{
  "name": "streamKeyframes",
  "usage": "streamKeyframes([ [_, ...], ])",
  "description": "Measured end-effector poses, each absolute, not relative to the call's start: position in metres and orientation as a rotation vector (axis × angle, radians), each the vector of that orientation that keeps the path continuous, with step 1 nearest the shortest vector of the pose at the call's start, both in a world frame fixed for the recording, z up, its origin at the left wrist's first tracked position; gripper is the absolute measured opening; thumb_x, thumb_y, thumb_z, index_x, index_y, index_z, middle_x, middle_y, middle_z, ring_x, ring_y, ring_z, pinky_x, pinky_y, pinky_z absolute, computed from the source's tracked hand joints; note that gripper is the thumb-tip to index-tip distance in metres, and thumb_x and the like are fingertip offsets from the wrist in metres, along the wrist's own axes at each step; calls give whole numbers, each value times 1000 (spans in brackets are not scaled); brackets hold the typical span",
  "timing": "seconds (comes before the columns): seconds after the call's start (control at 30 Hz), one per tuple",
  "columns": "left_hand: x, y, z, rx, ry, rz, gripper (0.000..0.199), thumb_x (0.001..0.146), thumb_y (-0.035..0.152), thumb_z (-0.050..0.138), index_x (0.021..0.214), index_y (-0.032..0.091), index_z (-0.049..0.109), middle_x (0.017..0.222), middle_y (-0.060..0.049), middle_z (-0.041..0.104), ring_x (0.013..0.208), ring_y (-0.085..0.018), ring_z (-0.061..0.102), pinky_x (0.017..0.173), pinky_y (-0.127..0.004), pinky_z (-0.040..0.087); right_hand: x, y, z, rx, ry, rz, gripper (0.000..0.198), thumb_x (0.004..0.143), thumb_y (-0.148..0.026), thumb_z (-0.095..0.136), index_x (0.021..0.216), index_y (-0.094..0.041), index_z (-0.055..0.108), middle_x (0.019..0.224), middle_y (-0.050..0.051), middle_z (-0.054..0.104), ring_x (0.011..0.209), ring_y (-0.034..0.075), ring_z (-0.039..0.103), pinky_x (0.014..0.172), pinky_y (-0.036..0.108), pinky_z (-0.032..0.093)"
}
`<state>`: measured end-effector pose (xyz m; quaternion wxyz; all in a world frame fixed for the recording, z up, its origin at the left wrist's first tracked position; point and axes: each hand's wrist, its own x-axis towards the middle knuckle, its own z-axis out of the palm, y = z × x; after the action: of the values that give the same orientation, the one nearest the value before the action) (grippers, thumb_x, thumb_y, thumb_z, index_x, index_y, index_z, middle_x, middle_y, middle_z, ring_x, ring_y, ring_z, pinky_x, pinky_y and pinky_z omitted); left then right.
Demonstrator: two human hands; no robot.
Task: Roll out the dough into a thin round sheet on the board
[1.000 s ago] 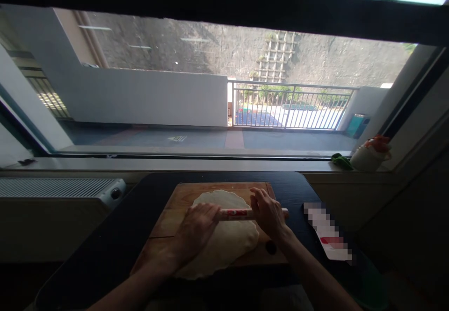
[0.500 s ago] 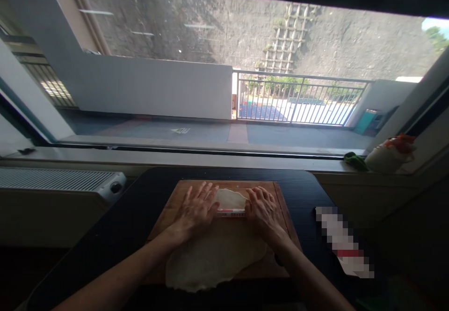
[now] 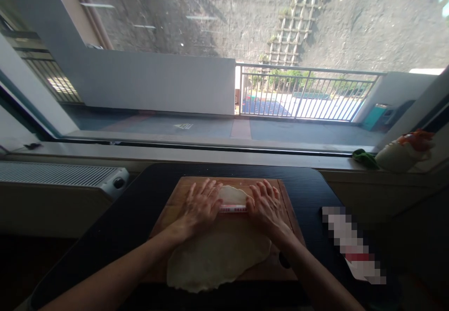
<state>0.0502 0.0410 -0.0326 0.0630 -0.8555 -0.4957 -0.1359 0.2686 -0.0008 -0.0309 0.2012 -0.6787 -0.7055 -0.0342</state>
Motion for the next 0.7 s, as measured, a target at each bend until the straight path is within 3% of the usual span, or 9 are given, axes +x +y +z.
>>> streamKeyframes([
  [0.27, 71, 84, -22, -2405, -1681, -530, 46, 91, 39, 27, 127, 22, 50, 133, -8, 51, 130, -26, 34, 107, -50, 22, 271, 54, -16, -2065, -1864, 74, 42, 90, -42, 34, 121, -20, 52, 128, 12, 47, 126, 26, 31, 100, 43, 23],
  [0.53, 51, 35, -28, -2641, -1360, -436, 48, 90, 44, 31, 133, 27, 43, 141, -2, 41, 134, -24, 27, 111, -46, 16, 268, 1, -32, -1894, -1980, -127, 41, 92, -45, 32, 120, -24, 52, 137, 8, 40, 134, 26, 16, 106, 43, 11],
  [0.7, 69, 80, -23, -2541, -1602, -401, 49, 91, 45, 27, 129, 22, 48, 137, -7, 47, 132, -26, 30, 107, -50, 21, 273, 47, -19, -1980, -1925, -37, 36, 91, -42, 35, 109, -21, 58, 128, 10, 47, 130, 26, 24, 103, 42, 19],
])
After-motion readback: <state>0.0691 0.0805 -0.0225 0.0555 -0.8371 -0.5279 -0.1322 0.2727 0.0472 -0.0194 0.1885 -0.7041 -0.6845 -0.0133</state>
